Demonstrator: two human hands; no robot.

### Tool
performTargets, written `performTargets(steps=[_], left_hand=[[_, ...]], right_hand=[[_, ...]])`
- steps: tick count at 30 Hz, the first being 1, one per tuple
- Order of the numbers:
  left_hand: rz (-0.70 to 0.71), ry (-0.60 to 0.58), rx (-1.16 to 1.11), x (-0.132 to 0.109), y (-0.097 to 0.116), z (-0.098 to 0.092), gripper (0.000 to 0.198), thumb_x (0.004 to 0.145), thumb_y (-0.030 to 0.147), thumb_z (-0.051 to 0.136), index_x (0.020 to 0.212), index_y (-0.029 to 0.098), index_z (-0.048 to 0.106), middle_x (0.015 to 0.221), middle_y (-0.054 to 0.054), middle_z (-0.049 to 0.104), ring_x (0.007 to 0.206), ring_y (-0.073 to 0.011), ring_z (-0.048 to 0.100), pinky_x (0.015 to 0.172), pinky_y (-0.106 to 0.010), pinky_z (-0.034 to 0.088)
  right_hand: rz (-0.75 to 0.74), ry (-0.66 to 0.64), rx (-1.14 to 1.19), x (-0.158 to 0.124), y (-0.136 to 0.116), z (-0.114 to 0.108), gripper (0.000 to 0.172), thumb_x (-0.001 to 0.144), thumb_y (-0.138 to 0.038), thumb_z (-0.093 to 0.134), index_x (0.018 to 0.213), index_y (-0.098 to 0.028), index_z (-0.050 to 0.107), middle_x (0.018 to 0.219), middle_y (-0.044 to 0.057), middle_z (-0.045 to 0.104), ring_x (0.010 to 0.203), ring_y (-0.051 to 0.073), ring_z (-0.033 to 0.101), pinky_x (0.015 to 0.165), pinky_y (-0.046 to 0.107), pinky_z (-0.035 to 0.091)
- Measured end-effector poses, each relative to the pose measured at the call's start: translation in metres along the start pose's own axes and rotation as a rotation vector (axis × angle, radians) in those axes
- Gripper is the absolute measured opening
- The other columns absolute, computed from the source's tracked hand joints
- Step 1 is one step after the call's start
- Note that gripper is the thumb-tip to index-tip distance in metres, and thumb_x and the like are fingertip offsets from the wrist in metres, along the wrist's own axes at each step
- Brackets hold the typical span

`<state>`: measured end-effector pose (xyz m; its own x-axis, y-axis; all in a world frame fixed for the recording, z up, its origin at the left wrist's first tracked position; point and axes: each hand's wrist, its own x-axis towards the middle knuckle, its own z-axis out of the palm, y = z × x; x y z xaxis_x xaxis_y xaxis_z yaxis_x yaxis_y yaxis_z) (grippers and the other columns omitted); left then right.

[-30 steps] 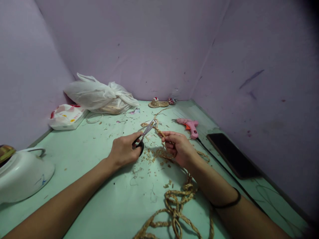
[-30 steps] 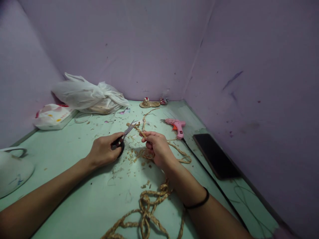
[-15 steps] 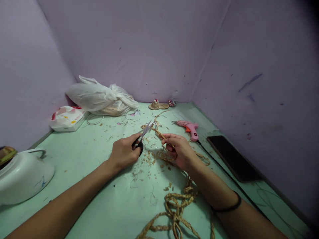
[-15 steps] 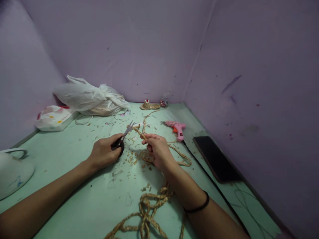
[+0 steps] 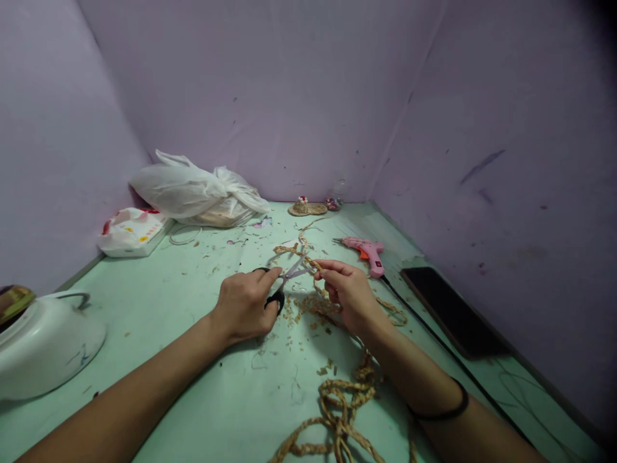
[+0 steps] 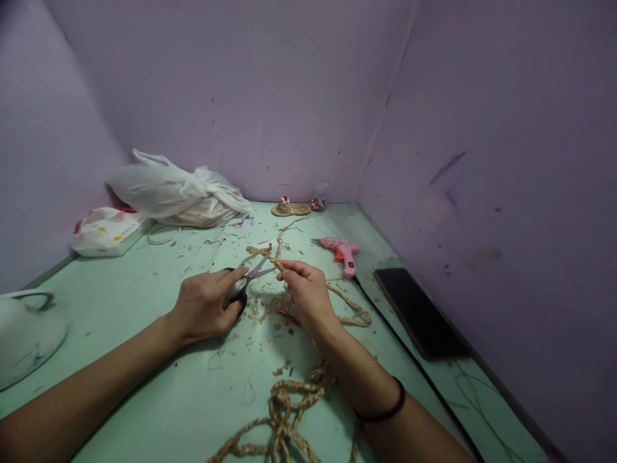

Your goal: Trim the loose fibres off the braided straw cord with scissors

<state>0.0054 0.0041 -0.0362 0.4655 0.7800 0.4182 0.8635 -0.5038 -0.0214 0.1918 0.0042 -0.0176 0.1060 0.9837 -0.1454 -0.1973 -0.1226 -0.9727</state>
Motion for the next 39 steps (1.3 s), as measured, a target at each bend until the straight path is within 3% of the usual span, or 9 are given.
performTargets(steps=[6,13,25,32,36,39], left_hand=[[-0.038,0.010,0.016,0.000,0.002,0.000,0.049,0.070,0.029,0.046,0.118,0.019,0.049,0.084,-0.004,0.066,0.068,-0.0212,0.062,0.055,-0.031,0.044],[-0.056,0.005,-0.069,0.001,-0.002,0.001,0.048,0.069,0.026,0.047,0.116,0.019,0.051,0.088,-0.004,0.068,0.072,-0.0207,0.063,0.059,-0.031,0.047],[-0.062,0.012,-0.144,0.000,-0.006,0.007,0.048,0.069,0.019,0.045,0.116,0.020,0.052,0.095,-0.005,0.068,0.077,-0.0184,0.063,0.067,-0.028,0.048],[-0.147,-0.046,-0.288,0.005,-0.006,-0.002,0.038,0.071,0.014,0.041,0.104,0.023,0.057,0.077,0.001,0.068,0.064,-0.0128,0.060,0.058,-0.021,0.041],[-0.154,0.015,-0.291,0.005,-0.005,-0.003,0.044,0.069,0.020,0.045,0.113,0.024,0.054,0.090,0.000,0.068,0.074,-0.0150,0.061,0.065,-0.023,0.043],[-0.150,-0.019,-0.232,0.005,-0.003,-0.004,0.048,0.068,0.025,0.047,0.115,0.022,0.053,0.094,-0.002,0.068,0.075,-0.0174,0.062,0.066,-0.026,0.044]], right_hand=[[-0.173,0.072,-0.197,0.000,0.003,0.000,0.029,0.063,-0.024,0.057,0.087,-0.014,0.067,0.067,0.000,0.063,0.044,0.007,0.039,0.042,0.021,0.028],[-0.331,0.063,-0.317,0.005,0.010,-0.004,0.026,0.068,-0.022,0.053,0.088,-0.014,0.068,0.075,0.005,0.068,0.067,0.016,0.058,0.062,0.027,0.042],[-0.302,0.091,-0.325,0.003,0.006,-0.002,0.027,0.068,-0.022,0.052,0.089,-0.013,0.067,0.074,0.006,0.068,0.068,0.017,0.058,0.059,0.026,0.041],[-0.269,0.103,-0.284,0.002,0.007,-0.002,0.028,0.067,-0.023,0.052,0.089,-0.013,0.066,0.071,0.005,0.068,0.059,0.014,0.054,0.050,0.023,0.037],[-0.277,0.106,-0.281,0.003,0.009,-0.002,0.027,0.068,-0.023,0.052,0.089,-0.014,0.066,0.072,0.004,0.068,0.060,0.015,0.056,0.052,0.024,0.039],[-0.339,0.098,-0.340,0.005,0.011,-0.003,0.026,0.069,-0.021,0.051,0.088,-0.015,0.067,0.074,0.005,0.069,0.065,0.016,0.058,0.057,0.027,0.043]])
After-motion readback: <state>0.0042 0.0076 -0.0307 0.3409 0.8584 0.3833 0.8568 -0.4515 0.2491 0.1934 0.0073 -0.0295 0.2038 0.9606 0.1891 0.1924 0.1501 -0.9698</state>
